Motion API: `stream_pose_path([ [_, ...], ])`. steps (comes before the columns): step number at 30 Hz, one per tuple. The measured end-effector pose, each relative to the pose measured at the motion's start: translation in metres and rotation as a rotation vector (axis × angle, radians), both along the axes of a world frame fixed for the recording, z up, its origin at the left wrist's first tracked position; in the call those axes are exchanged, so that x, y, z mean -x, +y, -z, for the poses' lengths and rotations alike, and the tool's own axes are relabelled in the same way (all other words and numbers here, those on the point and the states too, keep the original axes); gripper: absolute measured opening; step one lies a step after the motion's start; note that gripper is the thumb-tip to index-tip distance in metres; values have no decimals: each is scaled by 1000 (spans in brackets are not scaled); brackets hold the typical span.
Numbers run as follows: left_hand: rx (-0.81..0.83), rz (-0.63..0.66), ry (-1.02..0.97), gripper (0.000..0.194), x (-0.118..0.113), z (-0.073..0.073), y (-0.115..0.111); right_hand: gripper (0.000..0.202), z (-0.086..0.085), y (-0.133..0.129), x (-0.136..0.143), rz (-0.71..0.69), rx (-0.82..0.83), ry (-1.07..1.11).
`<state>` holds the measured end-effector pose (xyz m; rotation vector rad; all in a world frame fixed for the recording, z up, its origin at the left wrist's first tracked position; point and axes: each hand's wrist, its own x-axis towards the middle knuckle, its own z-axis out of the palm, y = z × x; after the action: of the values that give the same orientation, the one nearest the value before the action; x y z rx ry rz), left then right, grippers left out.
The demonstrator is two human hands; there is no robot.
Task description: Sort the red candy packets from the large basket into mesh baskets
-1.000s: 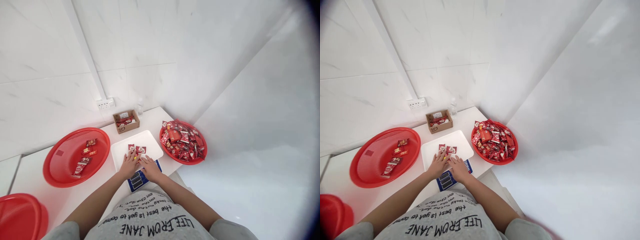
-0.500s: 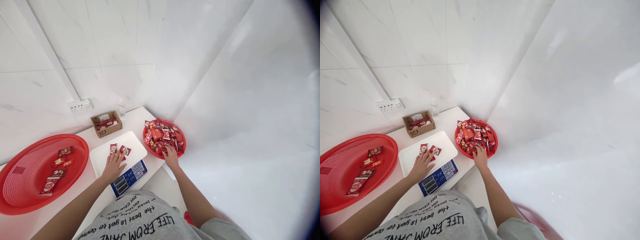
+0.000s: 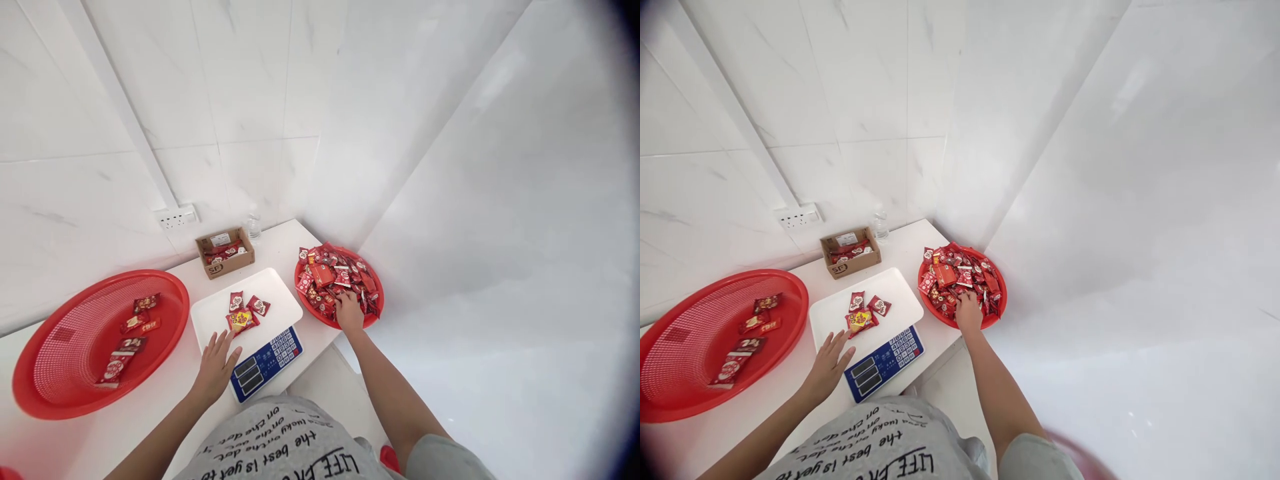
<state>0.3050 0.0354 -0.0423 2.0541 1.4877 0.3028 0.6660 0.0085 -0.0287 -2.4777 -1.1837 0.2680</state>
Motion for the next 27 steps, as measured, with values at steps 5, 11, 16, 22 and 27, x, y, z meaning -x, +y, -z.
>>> stream_pose_path([
  [5, 24, -12, -54, 57, -5, -4, 0, 30, -13, -2, -1, 18, -66, 15],
  [11, 59, 29, -99, 56, -17, -17, -4, 28, -14, -6, -4, 143, -216, 200],
  [16, 104, 41, -193, 54, -32, -33, -4, 27, -30, -5, 12, 208, -391, 679],
  [22, 335, -39, -501, 48, -61, -58, -7, 23, -59, -10, 74, -226, -155, 1111],
  [27, 696, -138, -665, 38, -70, -58, -11, 16, -54, -17, 115, -455, 121, 1214],
])
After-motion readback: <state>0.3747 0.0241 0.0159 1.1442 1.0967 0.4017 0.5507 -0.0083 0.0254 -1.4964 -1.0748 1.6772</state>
